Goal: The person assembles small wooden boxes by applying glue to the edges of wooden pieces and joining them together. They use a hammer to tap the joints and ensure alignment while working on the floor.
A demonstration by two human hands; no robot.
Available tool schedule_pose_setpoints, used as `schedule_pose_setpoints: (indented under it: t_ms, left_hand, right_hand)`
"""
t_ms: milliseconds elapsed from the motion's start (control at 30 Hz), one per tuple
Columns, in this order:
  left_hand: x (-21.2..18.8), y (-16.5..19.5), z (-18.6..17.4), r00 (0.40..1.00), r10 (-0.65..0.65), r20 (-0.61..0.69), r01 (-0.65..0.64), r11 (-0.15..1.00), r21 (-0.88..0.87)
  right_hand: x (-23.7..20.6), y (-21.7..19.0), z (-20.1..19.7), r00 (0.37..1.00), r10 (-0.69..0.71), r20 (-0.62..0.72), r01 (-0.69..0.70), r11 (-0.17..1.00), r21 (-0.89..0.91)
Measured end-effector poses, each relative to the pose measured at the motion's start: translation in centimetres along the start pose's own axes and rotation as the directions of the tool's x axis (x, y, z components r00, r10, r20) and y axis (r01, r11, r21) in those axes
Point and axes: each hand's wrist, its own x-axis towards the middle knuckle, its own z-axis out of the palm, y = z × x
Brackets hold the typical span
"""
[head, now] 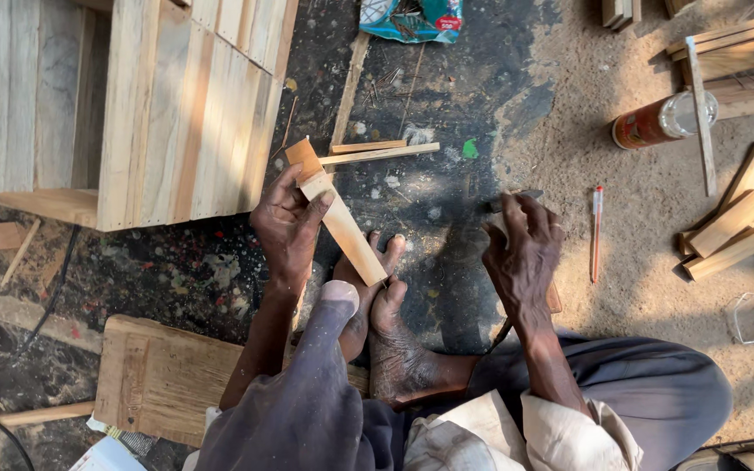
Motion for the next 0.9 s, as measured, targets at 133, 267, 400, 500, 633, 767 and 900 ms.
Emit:
schedule_pose_setpoints:
  t_ms: [133, 267, 400, 500, 633, 767, 900]
  left_hand:
    - [-0.1, -0.1, -2.6, 0.995, -0.037, -0.087, 0.038, 0.999, 0.007]
    - [-0.6, 0.4, -3.7, 0.975, -0.162, -0.153, 0.126, 0.967, -0.221]
    - [-0.9, -0.1, -4.5, 0.954, -0.222, -0.203, 0.164, 0.949, -0.268]
    - [-1.2, -1.1, -5.2, 0.942, -0.256, -0.217, 0.172, 0.924, -0.342]
    - [-1.8, -2.3, -5.2, 0.937, -0.265, -0.226, 0.154, 0.898, -0.413]
    - [-1.9, -3.4, -5.0, 0.896, -0.373, -0.242, 0.215, 0.841, -0.497]
    - [-2.0, -4.6, -4.9, 0.894, -0.390, -0.220, 0.270, 0.862, -0.429]
  right_hand:
    - [5.7, -4.6, 5.3, 0.973, -0.229, 0.032, 0.223, 0.966, 0.131]
    - [10.7, -9.9, 9.6, 0.926, -0.364, 0.097, 0.336, 0.914, 0.226]
    - [14.1, -12.6, 13.1, 0.851, -0.415, 0.322, 0.388, 0.910, 0.148]
    - [15.5, -12.5, 15.5, 0.810, -0.276, 0.517, 0.197, 0.959, 0.204]
    - [15.9, -11.8, 17.5, 0.897, -0.362, 0.254, 0.245, 0.885, 0.397]
    - [15.7, -10.2, 14.5, 0.995, -0.067, 0.078, 0.006, 0.794, 0.608]
    - [10.7, -4.9, 4.7, 0.984, 0.068, 0.164, -0.176, 0.246, 0.953]
